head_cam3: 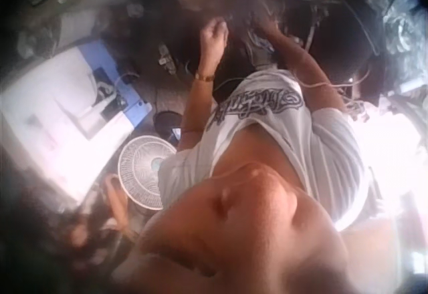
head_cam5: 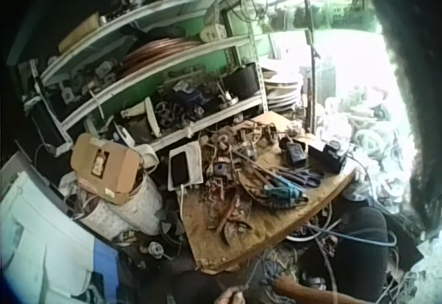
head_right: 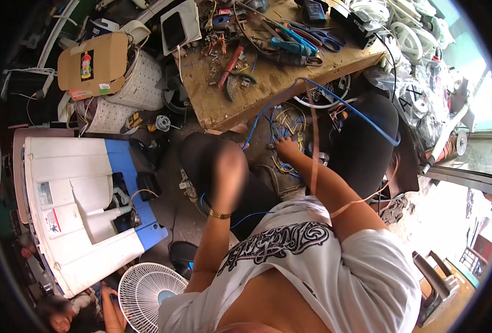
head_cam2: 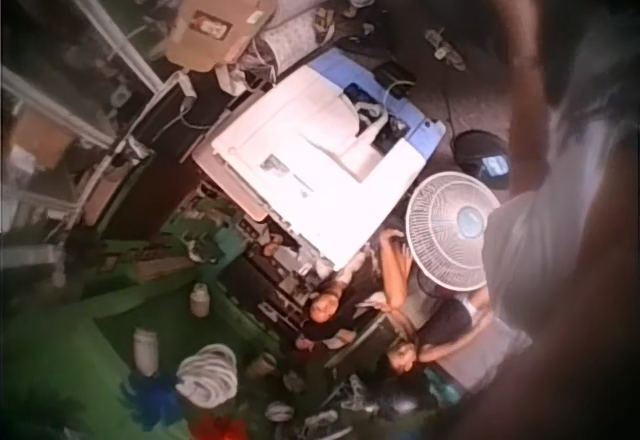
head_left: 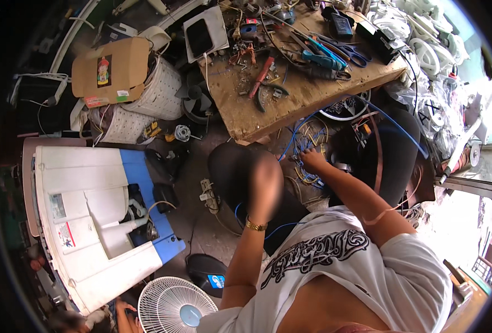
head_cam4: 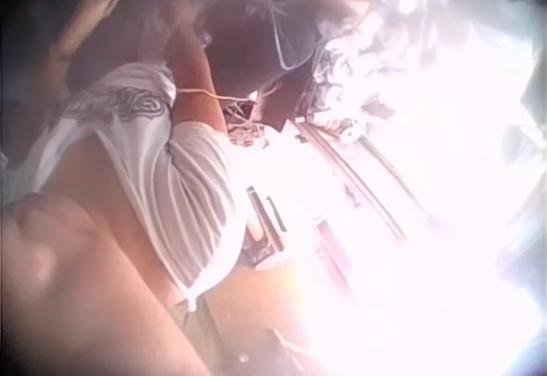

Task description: The person joins wires together by hand, twisting the copper strands, inserting them into a white plastic connector, and securing them using a screwdriver.

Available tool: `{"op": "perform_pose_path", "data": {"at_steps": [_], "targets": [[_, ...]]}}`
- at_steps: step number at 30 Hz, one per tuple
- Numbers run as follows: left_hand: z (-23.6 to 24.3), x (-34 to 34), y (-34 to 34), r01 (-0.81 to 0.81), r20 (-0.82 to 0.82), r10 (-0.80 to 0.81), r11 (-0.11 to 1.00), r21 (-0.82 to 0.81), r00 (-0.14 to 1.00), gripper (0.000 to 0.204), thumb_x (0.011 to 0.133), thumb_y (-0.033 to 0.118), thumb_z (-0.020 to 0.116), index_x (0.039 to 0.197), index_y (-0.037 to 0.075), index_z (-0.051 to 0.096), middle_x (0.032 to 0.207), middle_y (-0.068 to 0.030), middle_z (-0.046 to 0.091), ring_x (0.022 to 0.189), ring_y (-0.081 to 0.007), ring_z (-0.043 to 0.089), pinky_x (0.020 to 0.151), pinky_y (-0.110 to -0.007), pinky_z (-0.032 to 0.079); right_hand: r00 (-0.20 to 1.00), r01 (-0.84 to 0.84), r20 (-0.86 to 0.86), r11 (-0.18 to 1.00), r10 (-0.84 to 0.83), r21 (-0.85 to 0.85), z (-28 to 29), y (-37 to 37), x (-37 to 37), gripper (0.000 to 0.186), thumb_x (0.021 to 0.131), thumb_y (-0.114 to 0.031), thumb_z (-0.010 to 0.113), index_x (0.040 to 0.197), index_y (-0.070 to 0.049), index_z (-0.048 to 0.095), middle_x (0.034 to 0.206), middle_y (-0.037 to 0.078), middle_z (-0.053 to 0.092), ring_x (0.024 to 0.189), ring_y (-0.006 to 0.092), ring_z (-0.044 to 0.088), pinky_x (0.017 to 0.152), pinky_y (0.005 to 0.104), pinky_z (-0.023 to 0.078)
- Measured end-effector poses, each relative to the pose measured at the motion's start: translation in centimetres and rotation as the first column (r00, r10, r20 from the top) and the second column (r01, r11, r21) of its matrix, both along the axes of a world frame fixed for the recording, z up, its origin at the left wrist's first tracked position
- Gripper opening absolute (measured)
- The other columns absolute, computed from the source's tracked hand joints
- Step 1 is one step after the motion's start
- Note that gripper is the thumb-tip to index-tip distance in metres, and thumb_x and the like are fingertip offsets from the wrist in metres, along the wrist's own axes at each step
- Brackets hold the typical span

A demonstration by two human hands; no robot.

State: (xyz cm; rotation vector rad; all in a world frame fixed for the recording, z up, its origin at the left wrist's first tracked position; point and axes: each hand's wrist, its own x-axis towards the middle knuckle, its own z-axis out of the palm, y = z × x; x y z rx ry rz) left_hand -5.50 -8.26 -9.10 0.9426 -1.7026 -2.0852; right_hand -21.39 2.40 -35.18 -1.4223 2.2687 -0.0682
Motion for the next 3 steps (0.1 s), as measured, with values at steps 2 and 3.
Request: {"op": "perform_pose_path", "data": {"at_steps": [2, 3], "targets": [[-0.6, 0.0, -0.6, 0.01, 0.011, -0.009, 0.991, -0.132, 1.0, 0.021, 0.101, 0.014, 0.052, 0.118, 0.004, 0.061, 0.064, 0.006, 0.045, 0.049, -0.0007, 0.035, 0.041, -0.017, 0.03, 0.999, 0.034, 0.021, 0.997, -0.036, 0.07, -2.5, -0.3, -0.5, 0.052, 0.081, -0.034, 0.069, 0.127, -0.014, 0.057, 0.136, 0.013, 0.054, 0.123, 0.038, 0.049, 0.081, 0.0629, 0.046], [-0.9, -0.1, -0.7, 0.008, 0.012, -0.006, 0.981, -0.194, 1.0, 0.023, 0.1, 0.014, 0.054, 0.119, 0.004, 0.061, 0.064, 0.006, 0.045, 0.049, -0.0008, 0.035, 0.042, -0.017, 0.03, 0.999, 0.044, 0.026, 0.993, -0.047, 0.107, -3.2, -0.4, -1.2, 0.057, 0.079, -0.038, 0.071, 0.129, -0.015, 0.056, 0.141, 0.013, 0.051, 0.13, 0.0388, 0.045, 0.084, 0.0706, 0.043]]}}
